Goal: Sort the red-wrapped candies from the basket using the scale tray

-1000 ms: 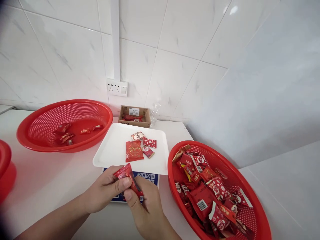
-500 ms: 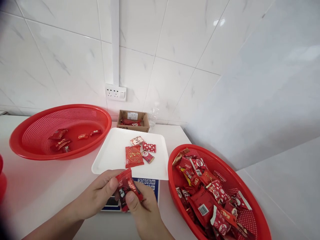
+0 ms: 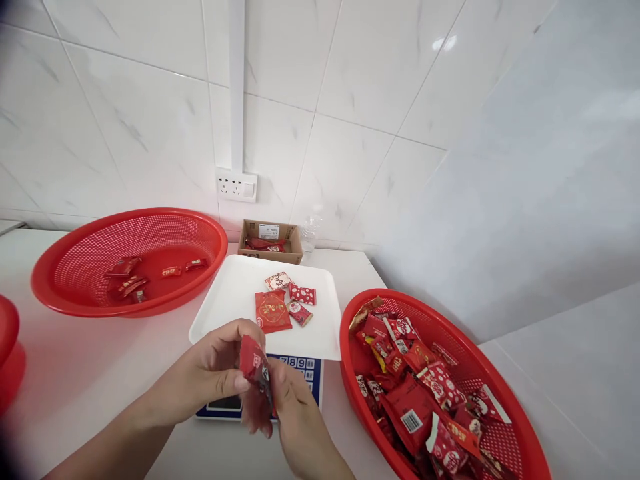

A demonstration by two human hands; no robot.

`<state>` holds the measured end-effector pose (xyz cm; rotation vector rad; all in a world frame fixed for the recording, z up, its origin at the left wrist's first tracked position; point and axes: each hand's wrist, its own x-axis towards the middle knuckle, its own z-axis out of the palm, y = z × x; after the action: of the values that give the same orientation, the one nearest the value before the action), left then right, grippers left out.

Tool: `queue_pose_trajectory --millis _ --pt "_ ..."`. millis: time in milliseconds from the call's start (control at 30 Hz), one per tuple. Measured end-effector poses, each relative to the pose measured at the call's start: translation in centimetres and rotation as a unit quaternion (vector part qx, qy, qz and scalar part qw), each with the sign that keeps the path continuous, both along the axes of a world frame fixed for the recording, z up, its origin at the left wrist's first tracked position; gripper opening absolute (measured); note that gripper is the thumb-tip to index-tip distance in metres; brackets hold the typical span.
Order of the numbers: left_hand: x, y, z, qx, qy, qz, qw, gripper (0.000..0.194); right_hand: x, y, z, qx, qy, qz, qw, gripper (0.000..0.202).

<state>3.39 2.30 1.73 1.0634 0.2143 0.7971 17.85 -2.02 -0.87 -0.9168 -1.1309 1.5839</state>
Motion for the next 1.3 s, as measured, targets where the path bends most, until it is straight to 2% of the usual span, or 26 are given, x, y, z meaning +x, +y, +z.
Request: queue_pose_trajectory --millis 133,233,300,400,467,567,700,900,1033,1167,1300 --pt "0.0 -0.2 0.4 -0.002 0.060 0.089 0.994 0.021 1.2 -0.1 0.1 0.070 -0.148 -0.075 0.984 0.050" --pt "0.1 -0.3 0.4 0.008 0.133 0.151 0.980 0.025 1.7 0.1 0.3 0.111 -0.167 -0.075 0.977 0.056" --pt "0.1 -0.2 0.2 0.023 0.166 0.170 0.971 0.028 1.7 0.3 0.6 0.125 -0.170 -0.069 0.975 0.050" --pt "0.0 -0.1 -0.1 0.054 0.192 0.157 0.967 0.032 1.3 0.6 1.2 0.140 -0.187 -0.072 0.970 0.032" --pt "0.0 0.0 -0.2 0.081 0.207 0.148 0.964 0.034 1.0 0.6 1.6 0.154 -0.202 -0.071 0.965 0.028" --pt "0.0 0.1 -0.1 0.110 0.202 0.120 0.966 0.035 0.9 0.6 1.8 0.161 -0.228 -0.060 0.958 0.030" --pt "0.0 0.0 0.3 0.105 0.182 0.092 0.973 0.033 0.9 0.5 1.6 0.147 -0.240 -0.047 0.958 0.031" --pt "0.1 -0.1 0.4 0.094 0.203 0.065 0.973 0.036 1.3 0.1 0.2 0.155 -0.198 -0.037 0.967 0.048" --pt "0.3 -0.3 0.2 0.103 0.214 0.059 0.970 0.039 1.7 0.1 -0.7 0.128 -0.184 -0.037 0.974 0.047" --pt "0.4 -0.4 0.1 0.122 0.241 0.076 0.960 0.035 1.9 0.5 -0.3 0.138 -0.174 0.012 0.975 0.045" --pt "0.4 -0.4 0.1 0.144 0.247 0.087 0.954 0.040 1.7 0.6 0.5 0.155 -0.186 0.004 0.970 0.045"
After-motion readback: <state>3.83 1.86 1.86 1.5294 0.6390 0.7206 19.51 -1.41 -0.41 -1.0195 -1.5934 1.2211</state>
